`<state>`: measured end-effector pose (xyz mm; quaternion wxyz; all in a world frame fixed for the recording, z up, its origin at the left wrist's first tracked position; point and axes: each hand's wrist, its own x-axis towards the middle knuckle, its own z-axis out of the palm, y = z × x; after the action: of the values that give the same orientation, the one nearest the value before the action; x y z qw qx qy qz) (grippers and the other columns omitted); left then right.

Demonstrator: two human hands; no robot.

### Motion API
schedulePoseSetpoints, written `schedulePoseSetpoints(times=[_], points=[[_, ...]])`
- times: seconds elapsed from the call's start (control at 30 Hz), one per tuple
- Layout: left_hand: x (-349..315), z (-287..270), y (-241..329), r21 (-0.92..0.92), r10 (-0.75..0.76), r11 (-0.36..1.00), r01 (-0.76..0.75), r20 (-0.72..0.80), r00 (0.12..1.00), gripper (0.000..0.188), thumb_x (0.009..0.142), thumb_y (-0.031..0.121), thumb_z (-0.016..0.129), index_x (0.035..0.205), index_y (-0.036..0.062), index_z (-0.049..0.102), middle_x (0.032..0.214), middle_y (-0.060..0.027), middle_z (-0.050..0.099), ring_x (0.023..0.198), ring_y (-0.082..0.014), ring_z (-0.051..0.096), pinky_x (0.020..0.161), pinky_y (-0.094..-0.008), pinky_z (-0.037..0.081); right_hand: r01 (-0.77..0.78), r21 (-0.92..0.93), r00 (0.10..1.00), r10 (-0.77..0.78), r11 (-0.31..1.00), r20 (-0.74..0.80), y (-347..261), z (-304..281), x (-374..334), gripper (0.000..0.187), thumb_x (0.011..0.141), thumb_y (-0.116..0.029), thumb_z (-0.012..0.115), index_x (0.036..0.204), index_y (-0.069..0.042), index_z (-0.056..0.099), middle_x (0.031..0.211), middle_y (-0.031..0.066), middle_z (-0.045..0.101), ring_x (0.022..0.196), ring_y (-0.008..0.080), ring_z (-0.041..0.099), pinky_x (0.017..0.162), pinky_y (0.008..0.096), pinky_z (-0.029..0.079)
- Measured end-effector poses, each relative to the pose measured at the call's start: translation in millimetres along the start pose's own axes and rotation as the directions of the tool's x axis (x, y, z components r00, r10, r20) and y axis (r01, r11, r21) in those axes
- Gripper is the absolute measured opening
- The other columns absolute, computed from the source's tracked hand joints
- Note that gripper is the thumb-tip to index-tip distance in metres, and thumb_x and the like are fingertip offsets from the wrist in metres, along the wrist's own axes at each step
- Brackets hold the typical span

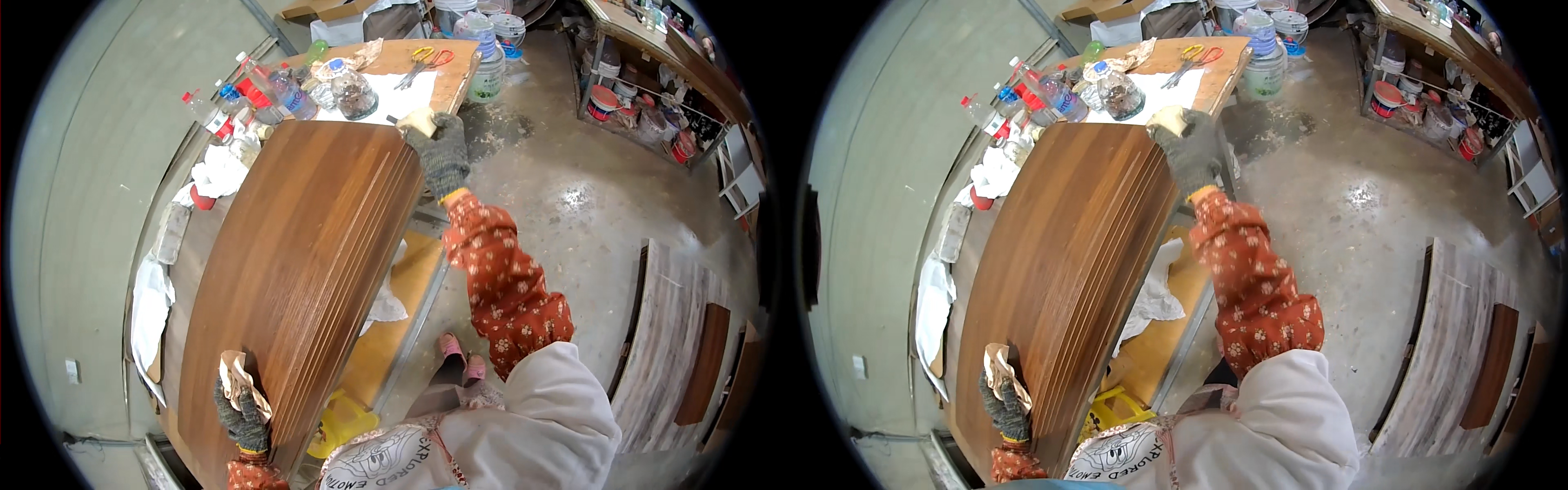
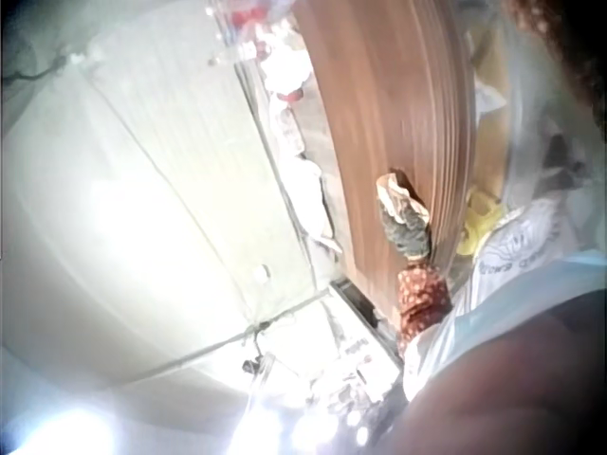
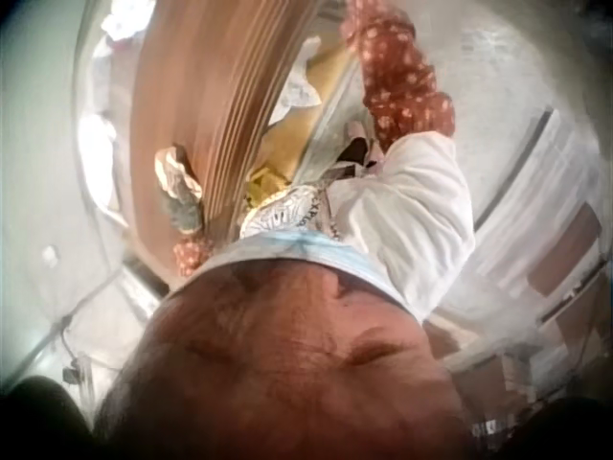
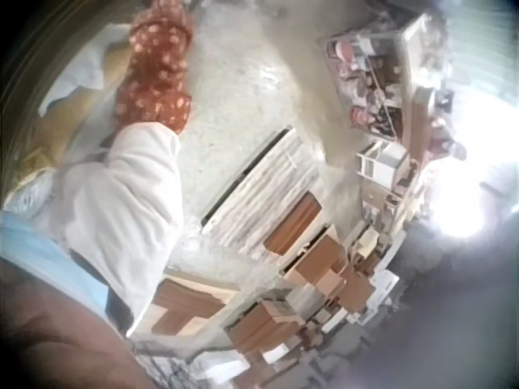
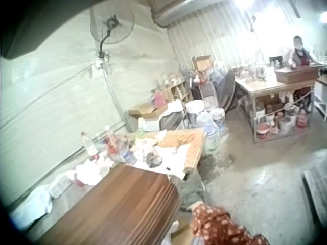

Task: The person wipes and polishes wooden panels using a cloth and a small block, handling several pieces individually and moving them between stacks on a workbench.

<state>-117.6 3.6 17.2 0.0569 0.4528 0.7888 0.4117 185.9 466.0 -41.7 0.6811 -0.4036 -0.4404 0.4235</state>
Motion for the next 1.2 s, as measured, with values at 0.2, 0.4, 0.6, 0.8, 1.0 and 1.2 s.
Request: schedulePoseSetpoints(times=[0.2,0.4,0.6,0.8,1.0,1.2], points=[[13,6,19,-0.006,0.053,0.999,-0.052,0.061,0.997,0.05,0.094,0.028,0.054,0.134,0.0011,0.041,0.13,-0.0137,0.05,0.116,-0.0242,0.052,0.097,-0.0357,0.043,0.335,0.035,0.883,-0.327,0.941,0.338,-34,9,-176,0.059,0.067,-0.027,0.083,0.113,-0.009,0.052,0.109,0.0114,0.059,0.099,0.0263,0.059,0.082,0.038,0.05],[2,-3,-9,0.009,0.027,1.0,-0.027,0.035,0.999,0.051,0.094,0.027,0.054,0.135,0.001,0.04,0.132,-0.0136,0.049,0.116,-0.0232,0.052,0.098,-0.0348,0.042,0.542,0.027,0.641,-0.433,0.84,0.633,-68,6,-214,0.053,0.07,-0.025,0.072,0.118,-0.011,0.054,0.124,0.0141,0.053,0.112,0.0333,0.054,0.094,0.0466,0.044],[-2,3,6,0.054,0.003,0.999,-0.002,-0.014,1.0,0.049,0.09,0.027,0.061,0.128,-0.0001,0.045,0.116,-0.0131,0.059,0.106,-0.0214,0.057,0.091,-0.0353,0.044,0.39,-0.472,0.916,-0.281,0.791,0.286,-18,-19,-11,0.081,0.073,-0.04,0.078,0.134,0.0,0.041,0.114,0.02,0.054,0.1,0.0265,0.059,0.078,0.0354,0.054],[5,-2,5,0.232,0.09,0.969,-0.083,-0.02,0.996,0.046,0.091,0.024,0.059,0.127,-0.0015,0.047,0.12,-0.0152,0.056,0.111,-0.0247,0.054,0.096,-0.0364,0.04,0.359,-0.5,0.89,-0.129,0.788,0.437,-64,5,-93,0.07,0.076,-0.04,0.075,0.13,-0.005,0.047,0.113,0.0164,0.054,0.103,0.0297,0.056,0.087,0.0408,0.048],[9,3,-2,0.12,0.181,0.977,-0.174,-0.047,0.982,0.037,0.092,0.018,0.057,0.124,0.0,0.048,0.109,-0.0089,0.058,0.098,-0.0186,0.055,0.086,-0.0328,0.045,0.504,0.009,0.595,-0.354,0.864,0.722,-93,38,-387,0.045,0.077,-0.028,0.062,0.119,-0.013,0.055,0.118,0.0114,0.052,0.111,0.0295,0.05,0.1,0.0486,0.037],[2,-5,5,-0.012,0.154,0.988,-0.156,-0.101,0.983,0.042,0.092,0.028,0.058,0.122,-0.0001,0.049,0.108,-0.0144,0.059,0.101,-0.0228,0.056,0.087,-0.0363,0.045,0.457,-0.143,0.708,-0.262,0.878,0.656,-108,29,-357,0.06,0.077,-0.029,0.067,0.128,-0.004,0.046,0.12,0.0176,0.051,0.111,0.031,0.05,0.095,0.0447,0.04]])
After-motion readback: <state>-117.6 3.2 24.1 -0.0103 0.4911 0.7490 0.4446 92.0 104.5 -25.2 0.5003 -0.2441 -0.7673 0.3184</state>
